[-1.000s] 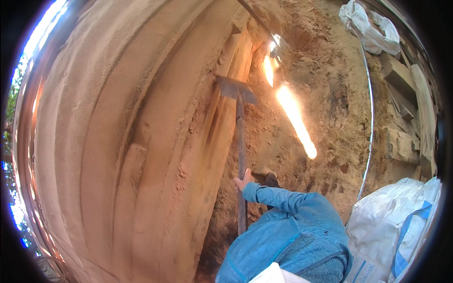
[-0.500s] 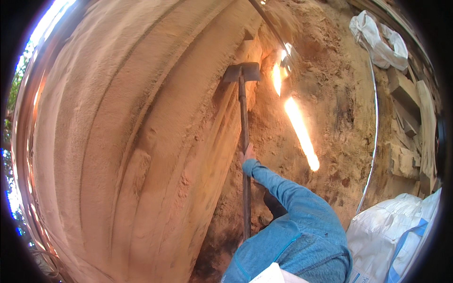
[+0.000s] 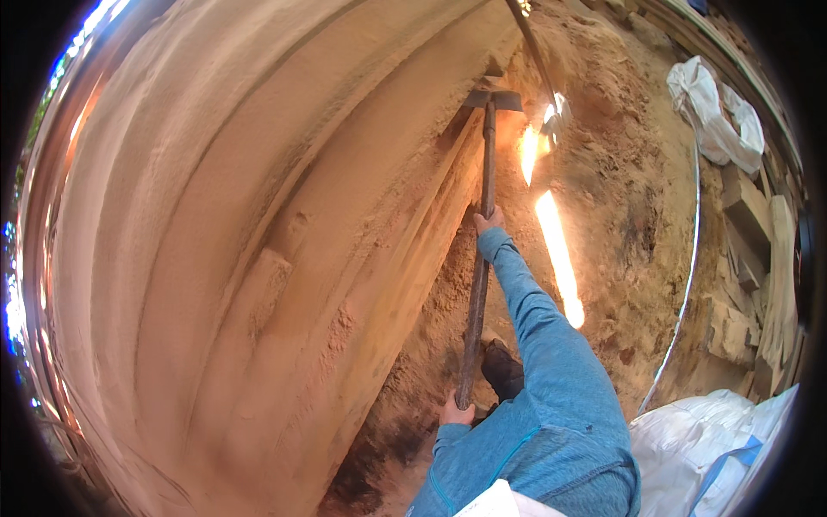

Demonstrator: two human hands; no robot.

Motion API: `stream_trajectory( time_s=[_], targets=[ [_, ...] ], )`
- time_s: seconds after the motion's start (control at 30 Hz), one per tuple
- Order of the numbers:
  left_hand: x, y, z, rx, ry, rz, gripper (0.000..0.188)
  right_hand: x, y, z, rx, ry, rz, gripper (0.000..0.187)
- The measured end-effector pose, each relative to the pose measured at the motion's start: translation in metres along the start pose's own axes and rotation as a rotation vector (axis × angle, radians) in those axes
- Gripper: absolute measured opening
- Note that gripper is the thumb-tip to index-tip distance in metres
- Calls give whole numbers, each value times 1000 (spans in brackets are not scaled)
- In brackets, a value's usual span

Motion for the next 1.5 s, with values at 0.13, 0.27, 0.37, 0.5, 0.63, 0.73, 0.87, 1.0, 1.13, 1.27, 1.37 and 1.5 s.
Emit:
stream_trajectory(
  time_s=[0.13,0.27,0.37,0.5,0.63,0.73,0.87,1.0,1.13,1.27,1.37,1.5],
  targets=[
    [19,-31,45,131,83,20,55,2,-54,-30,-274,126,129,31],
    [39,-93,143,230,126,52,52,4,-176,-60,-373,263,140,30],
    [27,-149,220,241,23,87,56,3,-287,-81,-524,291,296,27],
    [6,-230,303,402,29,85,56,12,-454,-104,-745,212,600,12],
    [-8,-303,352,501,1,44,56,-5,-604,-130,-526,-176,1497,24],
    [-20,-349,379,572,-42,15,56,9,-688,-177,-913,-270,1583,24],
    [-35,-396,407,655,-95,5,57,13,-727,-202,-1129,-307,1587,21],
    [-48,-406,425,679,-142,35,57,-1,-685,-201,-1175,-229,1427,20],
    [-49,-352,429,612,-190,97,57,-29,-578,-175,-1040,-58,1072,20],
    [-32,-235,389,474,-257,167,57,-59,-425,-104,-417,-284,1047,15],
    [13,-139,296,195,-74,31,55,-67,-306,-73,-437,-50,835,11],
    [49,-47,131,56,91,-45,47,-71,-118,-54,-401,-167,498,16]
  ],
)
Point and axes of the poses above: each hand's wrist, its own y-axis towards the middle knuckle, its own x-axis out of the back of the hand, z = x × y, the point moved 8 cm from there along y, towards the middle knuckle, and after that the axes turned 3 degrees about z, right-handed, at the moved point
